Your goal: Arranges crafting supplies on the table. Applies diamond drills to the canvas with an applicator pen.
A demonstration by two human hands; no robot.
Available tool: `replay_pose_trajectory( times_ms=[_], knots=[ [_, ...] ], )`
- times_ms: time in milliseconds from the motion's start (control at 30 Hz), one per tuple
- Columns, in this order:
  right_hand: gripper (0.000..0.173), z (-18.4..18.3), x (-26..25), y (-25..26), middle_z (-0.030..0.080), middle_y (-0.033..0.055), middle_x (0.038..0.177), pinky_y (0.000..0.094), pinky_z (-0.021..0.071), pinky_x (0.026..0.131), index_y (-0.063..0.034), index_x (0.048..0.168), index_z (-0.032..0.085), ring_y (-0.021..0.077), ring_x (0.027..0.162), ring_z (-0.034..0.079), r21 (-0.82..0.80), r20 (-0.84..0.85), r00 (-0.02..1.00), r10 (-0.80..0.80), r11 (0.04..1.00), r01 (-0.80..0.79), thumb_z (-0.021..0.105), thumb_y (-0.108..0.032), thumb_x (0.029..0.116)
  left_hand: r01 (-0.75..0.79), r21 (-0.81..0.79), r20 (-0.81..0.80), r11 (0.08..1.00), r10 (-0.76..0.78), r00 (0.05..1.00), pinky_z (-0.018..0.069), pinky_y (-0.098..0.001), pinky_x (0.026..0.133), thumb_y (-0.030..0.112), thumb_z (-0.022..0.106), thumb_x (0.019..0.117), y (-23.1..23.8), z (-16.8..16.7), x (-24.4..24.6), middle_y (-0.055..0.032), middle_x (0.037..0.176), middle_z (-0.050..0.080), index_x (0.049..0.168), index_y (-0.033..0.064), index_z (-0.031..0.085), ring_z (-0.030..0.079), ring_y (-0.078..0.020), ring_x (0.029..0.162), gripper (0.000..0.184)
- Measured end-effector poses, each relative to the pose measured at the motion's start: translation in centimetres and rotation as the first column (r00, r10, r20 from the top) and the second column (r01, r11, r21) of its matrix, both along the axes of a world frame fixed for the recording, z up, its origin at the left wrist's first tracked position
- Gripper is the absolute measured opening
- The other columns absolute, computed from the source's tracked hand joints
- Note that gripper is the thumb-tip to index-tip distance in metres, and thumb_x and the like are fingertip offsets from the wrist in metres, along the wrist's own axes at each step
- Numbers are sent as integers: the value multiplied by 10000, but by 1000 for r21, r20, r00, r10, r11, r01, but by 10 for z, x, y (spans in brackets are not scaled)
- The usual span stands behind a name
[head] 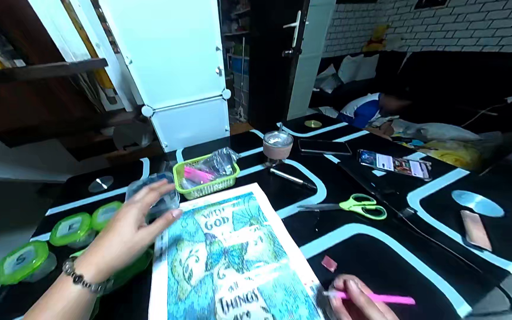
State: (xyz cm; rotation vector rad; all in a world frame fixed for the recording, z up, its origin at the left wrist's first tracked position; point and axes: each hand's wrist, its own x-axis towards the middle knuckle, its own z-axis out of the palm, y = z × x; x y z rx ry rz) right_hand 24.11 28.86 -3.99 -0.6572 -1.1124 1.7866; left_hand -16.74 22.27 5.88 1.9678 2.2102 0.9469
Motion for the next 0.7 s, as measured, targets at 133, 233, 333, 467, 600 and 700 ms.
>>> replay_pose_trajectory(
  times_ms=[133, 233, 333, 467, 600, 700],
  knots=[
    [236, 11, -1, -3, 748, -8, 886, 192, 574, 698, -127, 1063, 684, 30, 717, 675, -10, 48, 999, 8, 1000, -7, 456, -65, 1073, 346, -101, 168, 933, -327, 930, 530, -428, 1050, 495, 618, 982, -56, -10, 73, -15, 1377, 660, 1349, 180, 669, 615, -149, 1278, 487],
    [231, 15, -1, -9, 761, -8, 993, 213, 586, 733, -79, 1135, 679, 51, 797, 698, 111, 165, 986, 3, 994, -22, 483, -4, 1037, 437, -217, 268, 873, -378, 886, 510, -575, 1033, 296, 809, 874, -87, -21, 110, -148, 1372, 658, 1312, 84, 693, 636, -324, 1260, 500],
    [242, 7, 2, -10, 763, -24, 1063, 235, 594, 765, -84, 1190, 684, 57, 853, 710, 215, 198, 979, 52, 972, -95, 486, -54, 1055, 459, -246, 324, 853, -374, 869, 457, -620, 1057, 318, 955, 660, -107, -37, 118, -147, 1426, 622, 1337, 106, 683, 607, -363, 1279, 759],
    [258, 1, 1, -9, 767, -72, 1028, 221, 597, 751, -117, 1170, 695, 32, 827, 710, 276, 200, 978, 54, 955, -109, 481, -39, 1050, 498, -227, 378, 837, -395, 837, 436, -608, 1082, 404, 980, 500, -120, -36, 114, -145, 1454, 596, 1444, 82, 576, 571, -358, 1322, 1076],
    [271, 2, 0, -5, 773, -55, 997, 202, 590, 726, -102, 1150, 696, 29, 788, 707, 251, 179, 983, 46, 964, -90, 448, -40, 1061, 458, -92, 417, 884, -383, 824, 486, -537, 1054, 456, 959, 516, -116, -40, 124, -142, 1287, 696, 1371, 55, 643, 645, -305, 1212, 995],
    [307, 10, 6, -5, 780, -13, 946, 209, 593, 713, -81, 1134, 693, 50, 754, 711, 166, 103, 995, 0, 986, -17, 394, -43, 1071, 390, -70, 378, 918, -337, 862, 481, -552, 1050, 432, 924, 660, -108, -50, 134, -112, 1278, 709, 1298, 70, 699, 648, -285, 1216, 768]
  ],
)
